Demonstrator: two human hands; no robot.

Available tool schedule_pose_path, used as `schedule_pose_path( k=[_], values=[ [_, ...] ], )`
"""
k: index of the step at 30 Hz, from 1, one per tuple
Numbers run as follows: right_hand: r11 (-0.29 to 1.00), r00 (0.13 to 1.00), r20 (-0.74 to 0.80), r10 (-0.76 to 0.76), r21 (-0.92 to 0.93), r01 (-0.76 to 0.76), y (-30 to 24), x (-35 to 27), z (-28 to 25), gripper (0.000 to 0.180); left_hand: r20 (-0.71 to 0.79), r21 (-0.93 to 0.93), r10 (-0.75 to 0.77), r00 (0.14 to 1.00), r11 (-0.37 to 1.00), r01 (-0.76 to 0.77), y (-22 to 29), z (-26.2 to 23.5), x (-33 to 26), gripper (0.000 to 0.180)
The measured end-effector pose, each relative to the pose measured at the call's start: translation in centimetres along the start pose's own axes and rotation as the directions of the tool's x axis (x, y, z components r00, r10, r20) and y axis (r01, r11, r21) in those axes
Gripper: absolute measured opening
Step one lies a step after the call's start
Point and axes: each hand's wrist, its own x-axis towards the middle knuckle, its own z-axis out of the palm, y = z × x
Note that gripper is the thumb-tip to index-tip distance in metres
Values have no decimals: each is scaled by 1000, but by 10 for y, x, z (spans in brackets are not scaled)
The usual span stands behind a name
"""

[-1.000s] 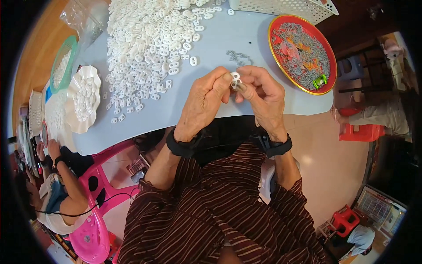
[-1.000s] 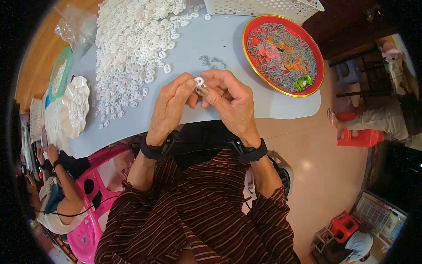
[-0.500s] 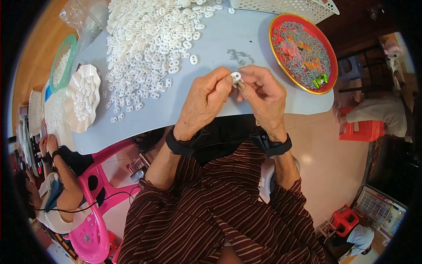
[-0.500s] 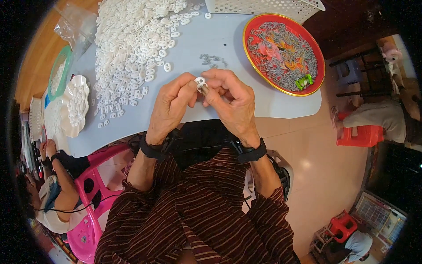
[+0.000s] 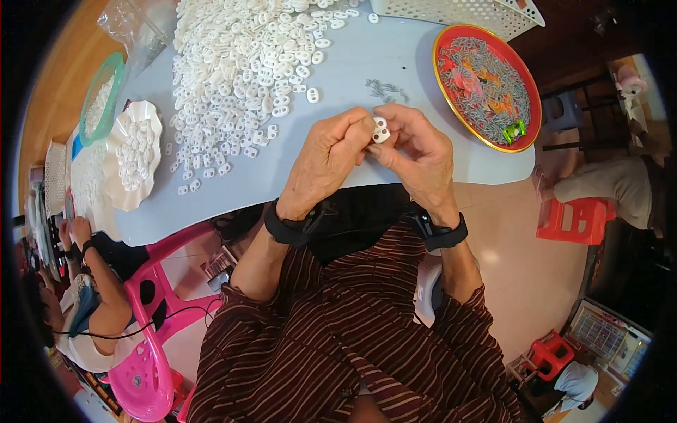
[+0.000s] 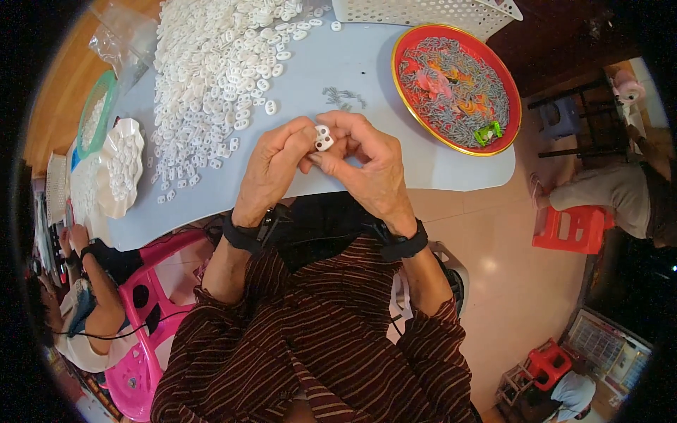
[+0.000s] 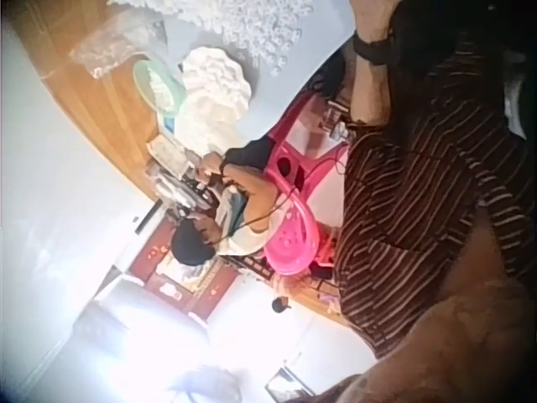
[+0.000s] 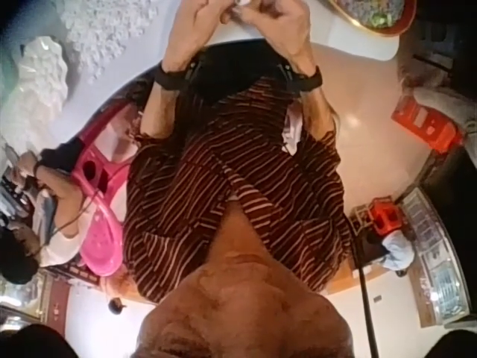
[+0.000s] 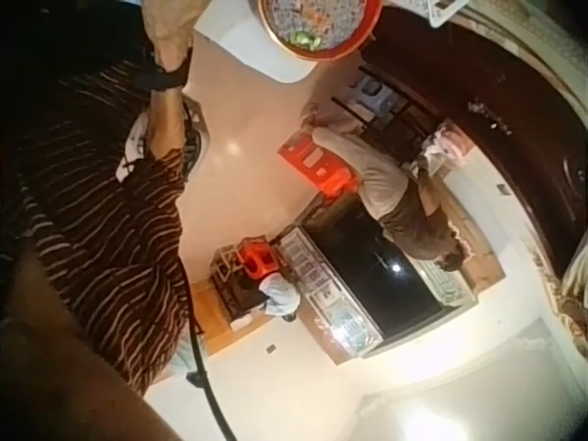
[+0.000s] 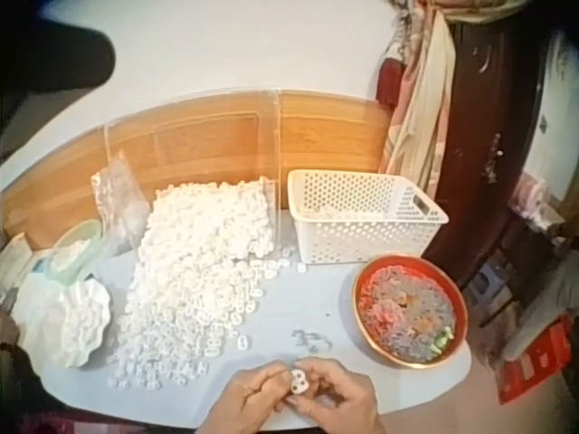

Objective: The person picks up a white plastic piece and a small metal pin by hand, inserts the pin into the piece, and places the assembled unit onto the table, repeating the process.

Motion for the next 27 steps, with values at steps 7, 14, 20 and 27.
schedule_pose_path(
  k=[7, 14, 20, 27],
  values=[
    [986, 995, -14, -98, -135, 95, 4, -2, 2, 35, 48, 32, -33, 998, 999, 31, 1, -3, -1, 26],
    [986, 996, -1, -91, -142, 90, 4, -3, 2, 31, 36, 26, -16, 999, 1000, 15, -3, -2, -2, 26],
    [999, 1000, 2, 18, 33, -18, 2, -3, -2, 29, -15, 52, 47, 999, 998, -46, -3, 2, -2, 26],
    [996, 996, 41, 79, 27, -81, -5, -1, -6, 31, -12, 48, 105, 994, 993, -104, -6, 1, -3, 26]
  ],
)
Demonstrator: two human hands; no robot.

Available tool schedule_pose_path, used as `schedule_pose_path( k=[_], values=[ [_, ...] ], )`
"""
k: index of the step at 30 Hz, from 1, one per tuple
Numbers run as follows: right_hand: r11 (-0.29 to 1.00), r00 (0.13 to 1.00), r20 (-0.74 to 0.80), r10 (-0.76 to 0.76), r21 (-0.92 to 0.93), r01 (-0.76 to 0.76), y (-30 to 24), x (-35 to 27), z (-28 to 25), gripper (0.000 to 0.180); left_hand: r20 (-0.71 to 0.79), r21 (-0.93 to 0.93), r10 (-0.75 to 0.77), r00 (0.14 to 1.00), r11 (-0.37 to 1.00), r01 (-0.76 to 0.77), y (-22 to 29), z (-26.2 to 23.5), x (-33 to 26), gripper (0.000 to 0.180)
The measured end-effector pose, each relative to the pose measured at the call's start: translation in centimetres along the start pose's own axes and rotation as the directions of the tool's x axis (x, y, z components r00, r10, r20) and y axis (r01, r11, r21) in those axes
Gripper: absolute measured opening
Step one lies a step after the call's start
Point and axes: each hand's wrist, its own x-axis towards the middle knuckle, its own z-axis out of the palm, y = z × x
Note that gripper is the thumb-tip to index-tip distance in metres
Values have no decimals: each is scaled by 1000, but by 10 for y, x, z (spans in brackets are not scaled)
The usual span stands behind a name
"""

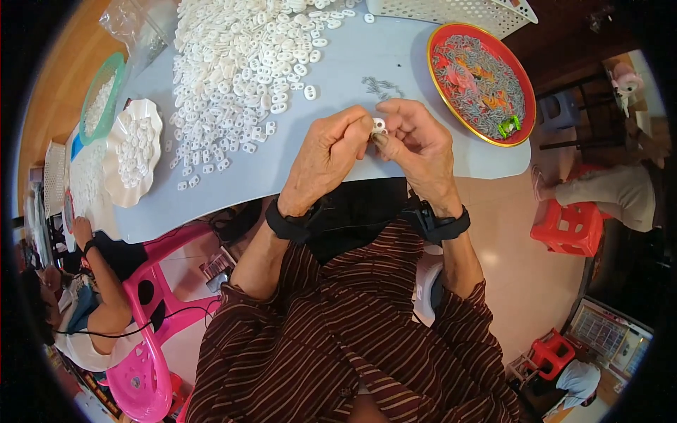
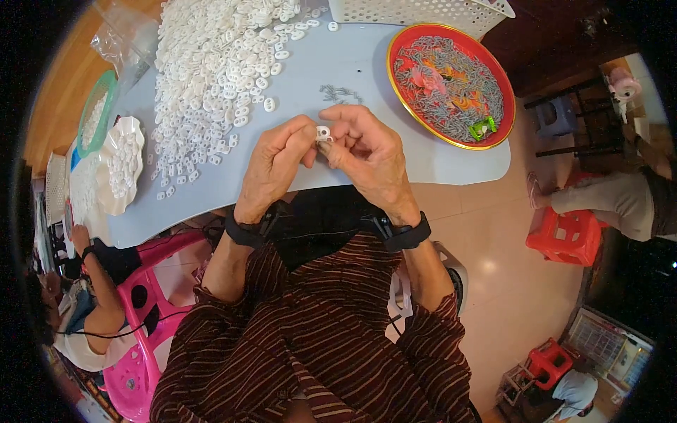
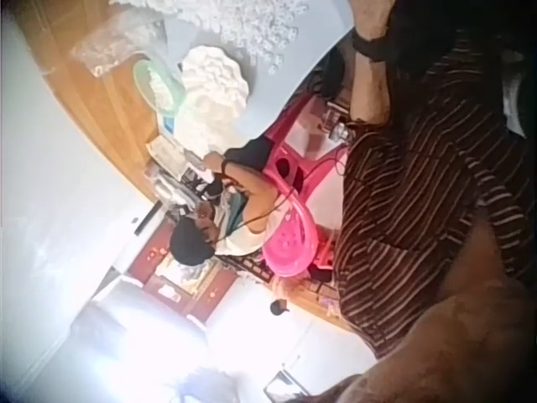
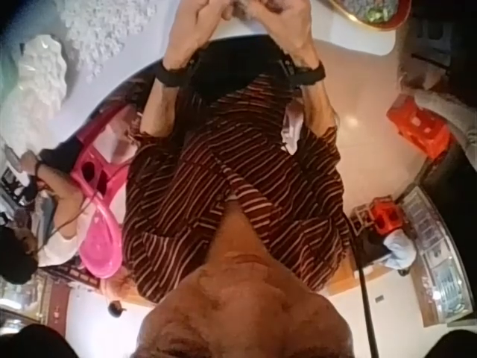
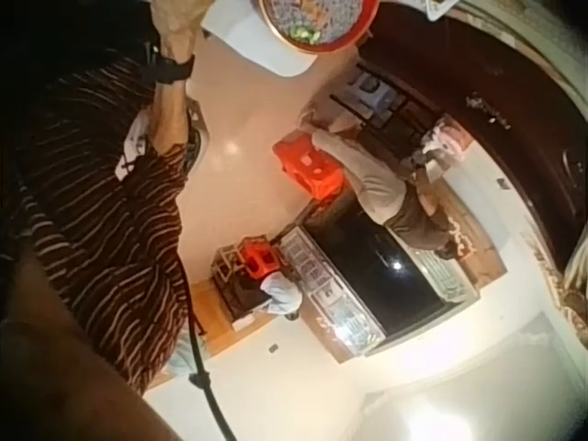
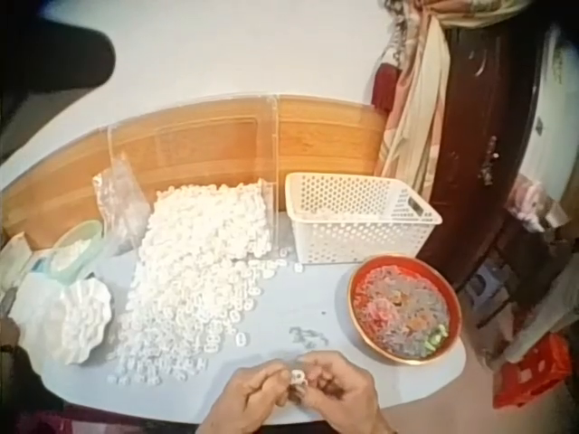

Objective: The person picks up a white plastic piece and a small metal pin by hand, inserts the pin into the piece, and places the assembled unit onto the table, repeating the process.

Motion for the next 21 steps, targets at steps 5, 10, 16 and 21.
schedule_pose_path(
  k=[5, 10, 16, 21],
  values=[
    [999, 1000, 19, 17, 31, -18, 0, 0, -1, 30, 23, 7, 8, 1000, 1000, -8, 3, 0, 1, 26],
    [1000, 1000, -4, 2, 12, -1, 1, 0, 1, 29, 44, 1, 7, 999, 1000, -7, 2, -2, 1, 28],
    [999, 1000, 25, 13, 47, -14, 3, 0, -2, 28, 118, 21, 5, 993, 1000, -8, 2, -7, 5, 27],
    [999, 999, 34, 7, 47, -9, 3, 0, 0, 30, 112, -12, -49, 993, 999, 51, 2, -8, 4, 28]
  ],
)
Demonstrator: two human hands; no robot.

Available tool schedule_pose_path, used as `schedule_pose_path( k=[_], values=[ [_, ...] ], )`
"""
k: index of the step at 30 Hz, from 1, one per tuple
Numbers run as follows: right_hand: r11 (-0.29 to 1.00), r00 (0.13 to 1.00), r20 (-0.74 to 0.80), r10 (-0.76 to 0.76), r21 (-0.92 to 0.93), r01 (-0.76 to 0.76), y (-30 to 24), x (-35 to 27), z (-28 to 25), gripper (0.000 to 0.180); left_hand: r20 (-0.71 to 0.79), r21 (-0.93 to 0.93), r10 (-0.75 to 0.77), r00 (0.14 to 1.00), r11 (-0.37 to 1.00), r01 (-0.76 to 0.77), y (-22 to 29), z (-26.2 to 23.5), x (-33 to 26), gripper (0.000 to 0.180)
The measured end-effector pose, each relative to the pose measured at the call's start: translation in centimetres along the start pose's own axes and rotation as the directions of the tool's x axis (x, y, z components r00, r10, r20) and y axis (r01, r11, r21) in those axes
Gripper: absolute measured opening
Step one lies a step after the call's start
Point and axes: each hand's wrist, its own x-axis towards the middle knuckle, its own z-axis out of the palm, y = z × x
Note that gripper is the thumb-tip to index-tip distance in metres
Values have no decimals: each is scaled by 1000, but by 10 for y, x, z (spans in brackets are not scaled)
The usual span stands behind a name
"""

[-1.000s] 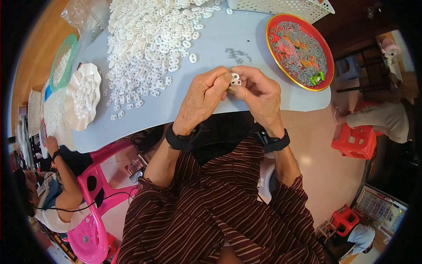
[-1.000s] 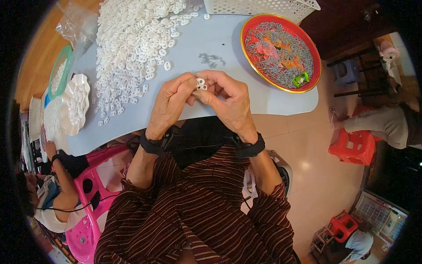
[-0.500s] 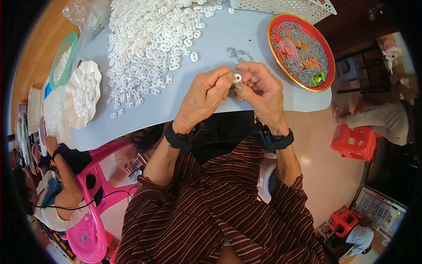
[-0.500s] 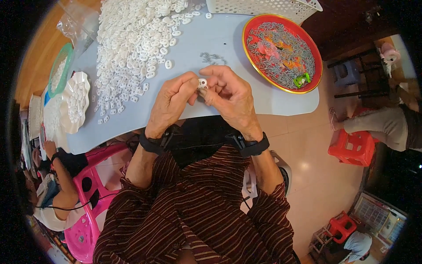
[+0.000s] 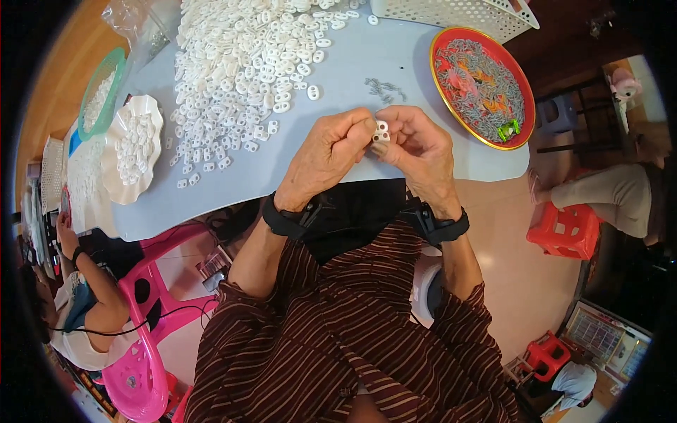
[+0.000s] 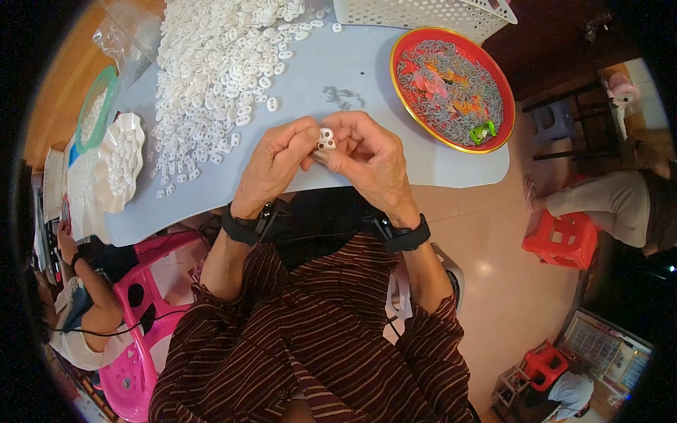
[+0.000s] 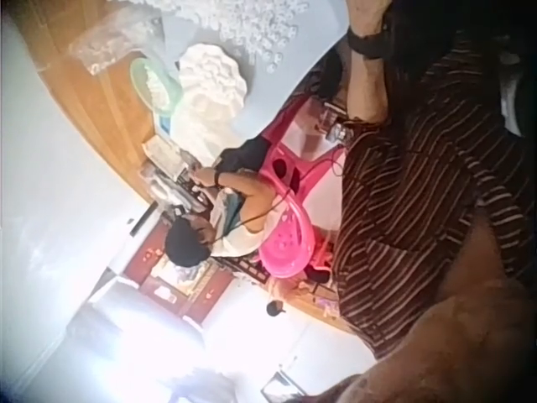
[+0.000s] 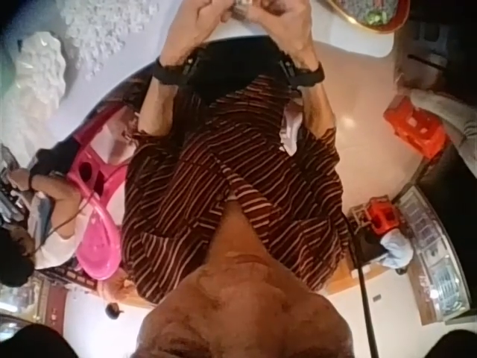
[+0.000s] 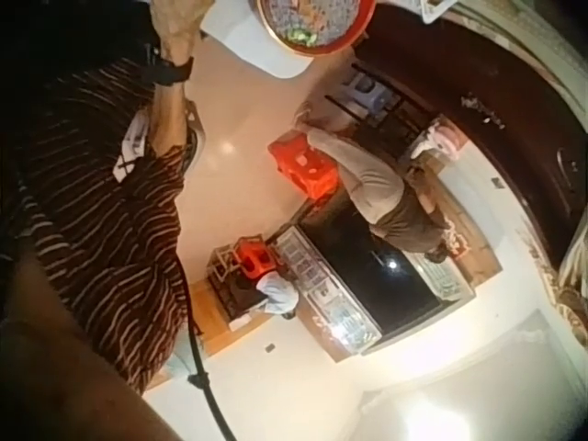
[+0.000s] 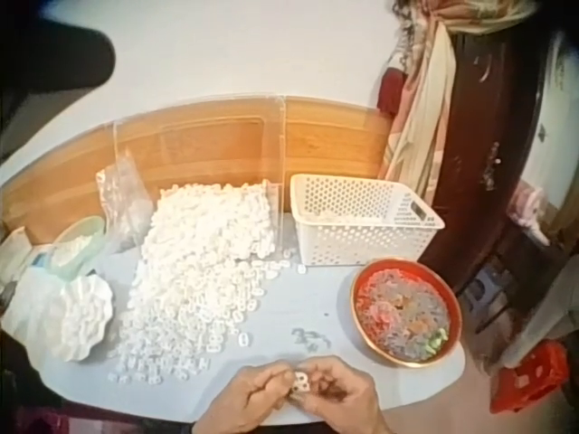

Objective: The person picks up a white plastic piece and a small metal pin by hand, inserts the pin into the piece, and places the assembled unit onto the table, repeating the process.

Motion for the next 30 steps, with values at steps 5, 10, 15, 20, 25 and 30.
schedule_pose_path(
  k=[5, 10, 15, 20, 25, 30],
  values=[
    [992, 996, -24, -81, -98, 78, 2, -2, 5, 31, 19, -32, -47, 999, 998, 48, 2, 0, -1, 29],
    [973, 992, -11, -125, -199, 120, 3, -2, 2, 29, 43, 5, -20, 999, 1000, 20, -1, -2, -1, 29],
    [968, 990, -10, -142, -213, 137, 7, -2, 1, 26, 27, 18, 39, 999, 999, -40, -2, 0, -1, 29],
    [968, 995, 13, -101, -228, 101, 4, -4, 2, 30, 36, 37, -10, 999, 999, 8, 5, 0, -4, 30],
    [958, 982, -33, -184, -229, 171, 8, -4, 5, 25, 49, 37, -29, 998, 999, 27, 5, 0, -5, 30],
    [955, 982, -4, -188, -235, 182, 8, -4, 2, 24, 51, -4, -13, 999, 1000, 13, 1, 1, -6, 29]
  ],
)
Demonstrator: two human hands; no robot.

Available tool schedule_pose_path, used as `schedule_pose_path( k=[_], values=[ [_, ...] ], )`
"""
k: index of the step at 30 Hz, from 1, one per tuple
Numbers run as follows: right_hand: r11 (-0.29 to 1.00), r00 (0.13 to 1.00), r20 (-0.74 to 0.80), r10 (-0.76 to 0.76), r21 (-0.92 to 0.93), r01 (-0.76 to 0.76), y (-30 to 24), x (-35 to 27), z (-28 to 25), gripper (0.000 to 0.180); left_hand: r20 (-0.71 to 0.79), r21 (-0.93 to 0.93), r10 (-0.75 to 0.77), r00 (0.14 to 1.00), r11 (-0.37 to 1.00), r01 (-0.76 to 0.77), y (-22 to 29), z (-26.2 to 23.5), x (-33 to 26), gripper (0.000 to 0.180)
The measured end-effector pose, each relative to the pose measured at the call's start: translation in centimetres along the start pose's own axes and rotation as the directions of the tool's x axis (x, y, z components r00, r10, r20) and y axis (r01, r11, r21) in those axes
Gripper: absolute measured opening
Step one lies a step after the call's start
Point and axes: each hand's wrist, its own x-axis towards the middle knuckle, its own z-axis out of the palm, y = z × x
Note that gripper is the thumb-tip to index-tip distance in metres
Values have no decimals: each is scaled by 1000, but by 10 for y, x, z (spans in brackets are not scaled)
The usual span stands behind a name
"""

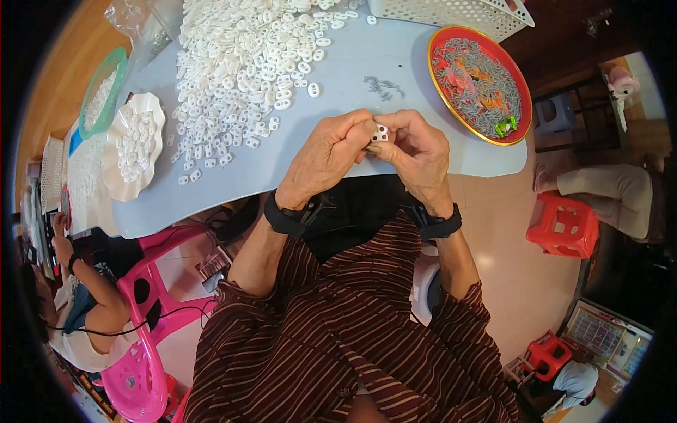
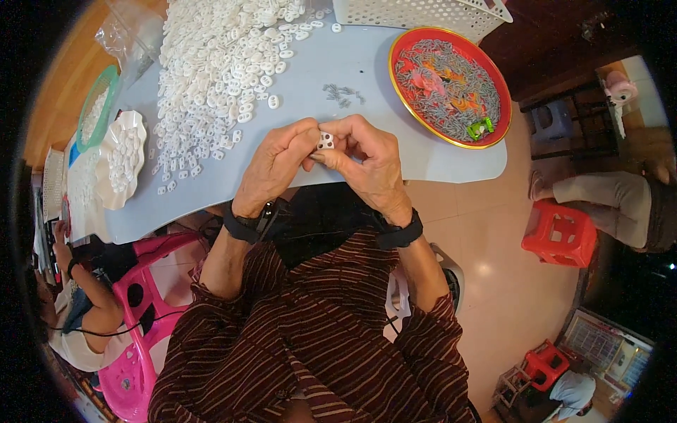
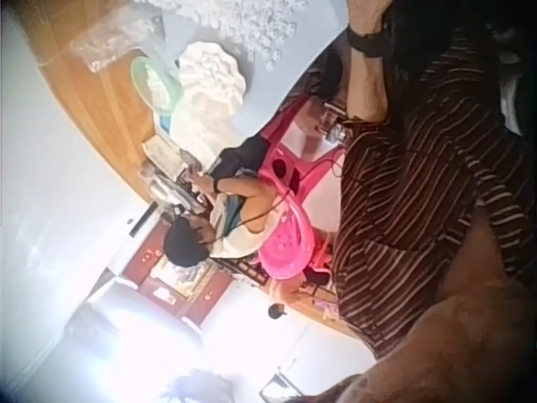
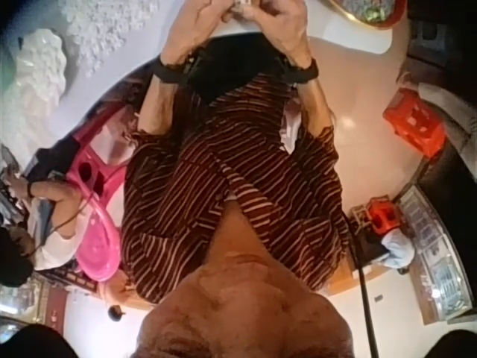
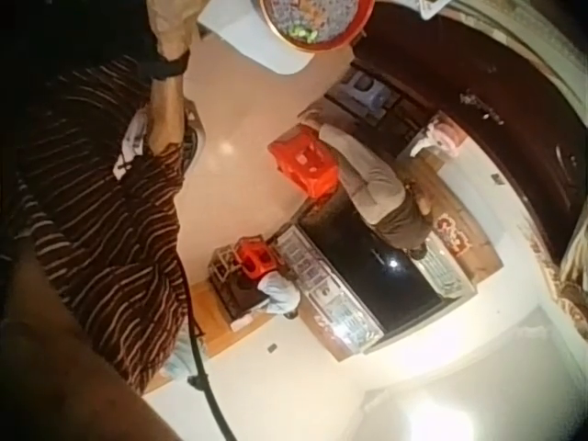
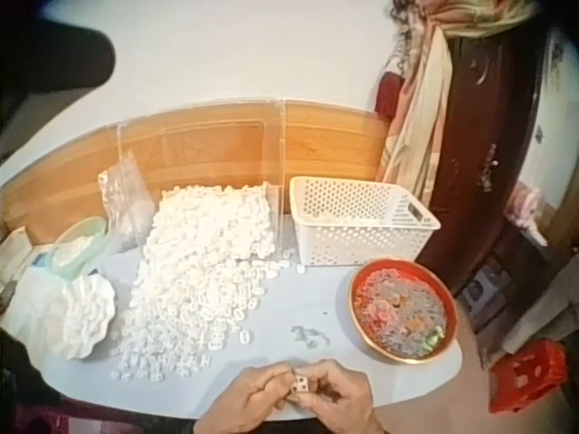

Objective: The person picks up a white plastic piece and a small metal pin by hand, inserts the pin into the piece, and places the assembled unit onto the table, repeating the process.

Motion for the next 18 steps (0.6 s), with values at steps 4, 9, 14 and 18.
schedule_pose_path(
  k=[4, 9, 14, 18],
  values=[
    [998, 1000, 23, 6, 60, -8, 1, 1, -1, 23, -12, -23, 13, 1000, 1000, -14, -1, 1, -2, 29],
    [974, 993, 3, 121, 194, -120, -4, 1, 0, 22, -113, -16, 94, 989, 995, -97, -8, 7, -1, 27],
    [956, 984, 40, 171, 236, -176, -9, 4, -3, 21, -90, 4, 55, 994, 998, -55, -4, 5, -3, 29],
    [944, 977, 87, 196, 251, -212, -10, 4, -7, 20, -72, 23, 83, 994, 996, -81, -6, 5, -1, 29]
  ],
)
